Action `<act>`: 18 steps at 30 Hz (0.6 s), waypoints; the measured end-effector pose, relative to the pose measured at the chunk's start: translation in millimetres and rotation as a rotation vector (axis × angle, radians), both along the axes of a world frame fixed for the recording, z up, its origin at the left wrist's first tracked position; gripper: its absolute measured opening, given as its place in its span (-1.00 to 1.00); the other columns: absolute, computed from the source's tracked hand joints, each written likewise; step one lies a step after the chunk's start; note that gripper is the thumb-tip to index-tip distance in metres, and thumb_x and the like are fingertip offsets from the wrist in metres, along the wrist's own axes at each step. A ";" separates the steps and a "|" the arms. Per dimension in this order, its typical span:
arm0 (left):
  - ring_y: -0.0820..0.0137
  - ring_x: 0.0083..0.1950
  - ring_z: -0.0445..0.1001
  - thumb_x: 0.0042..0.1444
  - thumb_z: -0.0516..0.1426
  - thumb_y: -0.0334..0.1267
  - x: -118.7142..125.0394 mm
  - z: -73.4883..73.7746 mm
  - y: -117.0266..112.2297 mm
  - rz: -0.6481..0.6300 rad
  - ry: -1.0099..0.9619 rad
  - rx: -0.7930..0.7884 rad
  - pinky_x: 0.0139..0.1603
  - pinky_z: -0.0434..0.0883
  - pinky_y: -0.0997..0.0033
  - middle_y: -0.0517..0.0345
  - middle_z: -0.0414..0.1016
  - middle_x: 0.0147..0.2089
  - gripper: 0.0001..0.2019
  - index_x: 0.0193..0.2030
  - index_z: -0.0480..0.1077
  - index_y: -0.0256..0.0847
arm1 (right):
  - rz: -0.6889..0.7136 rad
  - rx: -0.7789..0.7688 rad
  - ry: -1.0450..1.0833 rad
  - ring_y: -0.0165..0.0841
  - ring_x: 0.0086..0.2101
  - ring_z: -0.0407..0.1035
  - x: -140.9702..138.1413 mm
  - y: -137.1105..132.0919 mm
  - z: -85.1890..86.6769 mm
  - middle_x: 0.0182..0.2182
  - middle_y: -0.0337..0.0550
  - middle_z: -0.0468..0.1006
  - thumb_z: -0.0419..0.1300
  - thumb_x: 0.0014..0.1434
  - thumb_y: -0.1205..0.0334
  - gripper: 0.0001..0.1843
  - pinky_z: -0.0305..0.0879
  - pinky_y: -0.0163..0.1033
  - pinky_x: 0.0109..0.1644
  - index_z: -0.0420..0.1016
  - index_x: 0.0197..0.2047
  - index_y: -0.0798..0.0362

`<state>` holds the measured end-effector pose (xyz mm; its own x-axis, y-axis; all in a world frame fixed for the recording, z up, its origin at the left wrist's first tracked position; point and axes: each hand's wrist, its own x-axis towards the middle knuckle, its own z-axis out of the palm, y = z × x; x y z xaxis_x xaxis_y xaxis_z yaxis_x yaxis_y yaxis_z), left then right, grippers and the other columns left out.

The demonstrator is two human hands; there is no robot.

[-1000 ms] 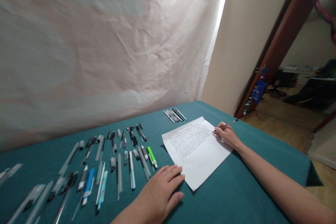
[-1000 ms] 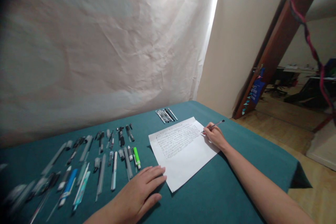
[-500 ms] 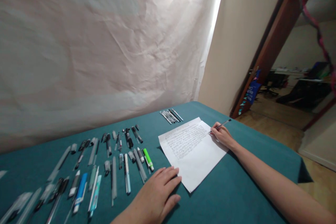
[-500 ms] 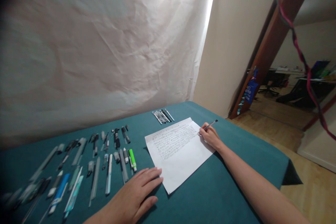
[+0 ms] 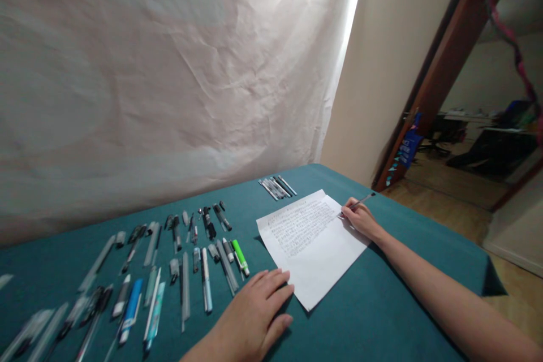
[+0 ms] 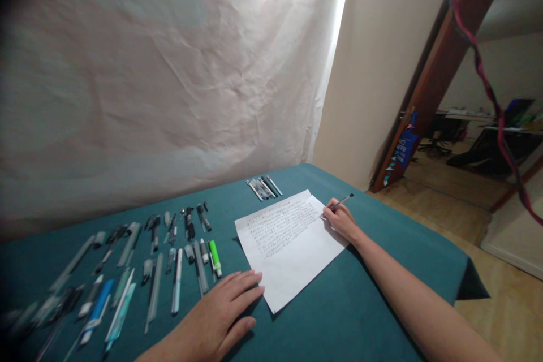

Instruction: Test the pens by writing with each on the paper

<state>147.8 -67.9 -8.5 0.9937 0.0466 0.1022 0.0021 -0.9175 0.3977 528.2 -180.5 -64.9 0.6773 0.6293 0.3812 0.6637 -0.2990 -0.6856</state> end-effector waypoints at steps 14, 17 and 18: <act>0.26 0.23 0.13 0.20 -0.08 -0.08 -0.9 -2.8 1.2 0.000 -0.016 -0.004 0.23 0.07 0.08 0.14 0.15 0.25 -0.60 0.17 0.17 0.00 | -0.016 -0.024 -0.019 -0.45 -0.67 0.23 0.0 -1.0 1.4 -0.71 -0.32 0.38 0.00 0.00 0.18 -0.85 0.09 -0.37 -0.57 0.25 -0.53 0.03; 0.27 0.24 0.13 0.20 -0.08 -0.09 -0.8 -2.6 2.9 -0.023 -0.035 -0.008 0.24 0.07 0.10 0.14 0.14 0.25 -0.60 0.18 0.16 0.00 | -0.018 -0.025 -0.022 -0.44 -0.64 0.25 0.0 -0.8 1.4 -0.68 -0.30 0.41 0.00 -0.01 0.18 -0.85 0.11 -0.37 -0.56 0.26 -0.53 0.03; 0.27 0.23 0.13 0.20 -0.08 -0.09 -0.7 -2.2 3.2 -0.029 -0.036 -0.007 0.24 0.07 0.10 0.13 0.14 0.25 -0.60 0.18 0.15 0.00 | -0.019 -0.023 -0.022 -0.44 -0.63 0.26 -0.2 -0.7 1.5 -0.66 -0.29 0.42 0.00 -0.01 0.18 -0.85 0.12 -0.37 -0.55 0.26 -0.53 0.03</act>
<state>147.1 -64.7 -10.7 0.9903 0.0186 0.1376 -0.0388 -0.9142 0.4034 528.1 -181.2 -63.5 0.6806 0.6253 0.3818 0.6727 -0.3270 -0.6637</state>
